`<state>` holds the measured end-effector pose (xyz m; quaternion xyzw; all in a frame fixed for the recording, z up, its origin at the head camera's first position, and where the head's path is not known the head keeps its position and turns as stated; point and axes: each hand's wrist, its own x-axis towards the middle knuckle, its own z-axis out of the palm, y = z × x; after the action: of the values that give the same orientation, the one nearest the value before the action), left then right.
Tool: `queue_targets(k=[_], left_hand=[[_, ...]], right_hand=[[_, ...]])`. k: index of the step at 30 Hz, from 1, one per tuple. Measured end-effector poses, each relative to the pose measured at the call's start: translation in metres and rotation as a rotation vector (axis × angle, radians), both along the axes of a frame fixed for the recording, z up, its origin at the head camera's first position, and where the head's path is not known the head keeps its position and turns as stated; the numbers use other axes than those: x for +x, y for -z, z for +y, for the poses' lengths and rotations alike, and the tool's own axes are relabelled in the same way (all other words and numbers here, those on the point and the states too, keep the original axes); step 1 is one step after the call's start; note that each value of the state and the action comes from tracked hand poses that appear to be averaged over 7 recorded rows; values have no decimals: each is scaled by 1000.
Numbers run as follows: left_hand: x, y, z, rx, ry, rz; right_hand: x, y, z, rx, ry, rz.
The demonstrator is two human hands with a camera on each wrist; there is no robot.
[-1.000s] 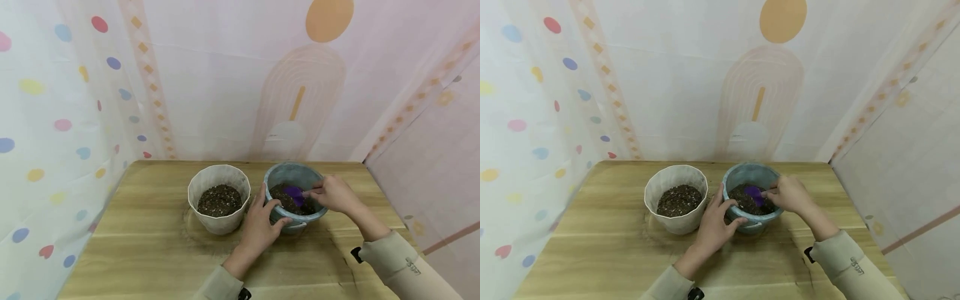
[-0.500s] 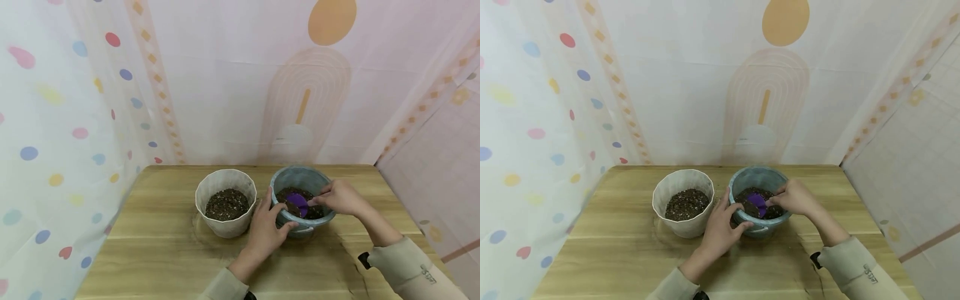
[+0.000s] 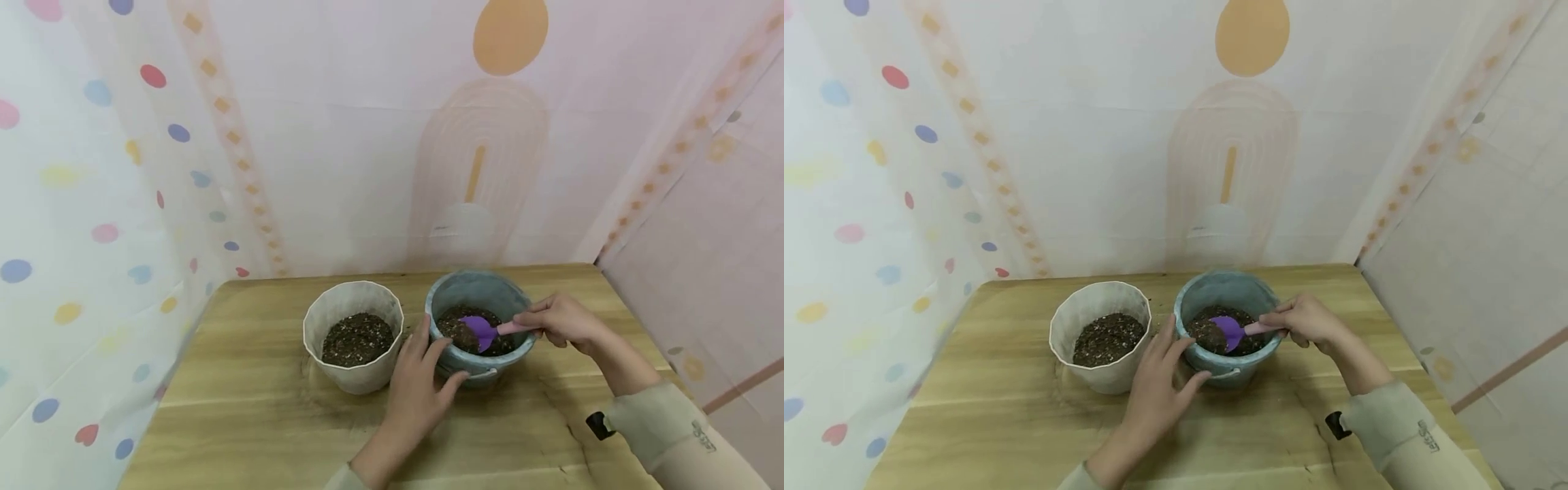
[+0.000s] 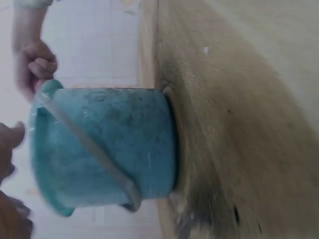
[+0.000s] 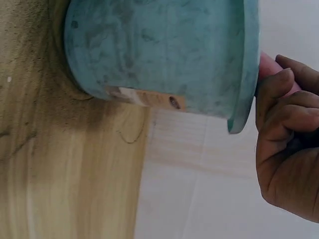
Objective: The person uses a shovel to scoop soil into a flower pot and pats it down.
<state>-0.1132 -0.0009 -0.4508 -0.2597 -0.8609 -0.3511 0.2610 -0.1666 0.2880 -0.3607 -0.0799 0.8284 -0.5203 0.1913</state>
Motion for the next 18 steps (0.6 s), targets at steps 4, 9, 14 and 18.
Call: queue_targets(k=[4,9,14,18], left_hand=[[11,-1,-36,54,60,303],[9,2,-83,141,-41,524],[5,21,-129,195,-261,318],[7,34,-148,219,-324,60]], right_hand=[[1,6,6,-61,8,-25],[3,4,13,-134,48,-41],[2,-2,13,-166,45,-44],[1,-5,13,-161,40,-51]])
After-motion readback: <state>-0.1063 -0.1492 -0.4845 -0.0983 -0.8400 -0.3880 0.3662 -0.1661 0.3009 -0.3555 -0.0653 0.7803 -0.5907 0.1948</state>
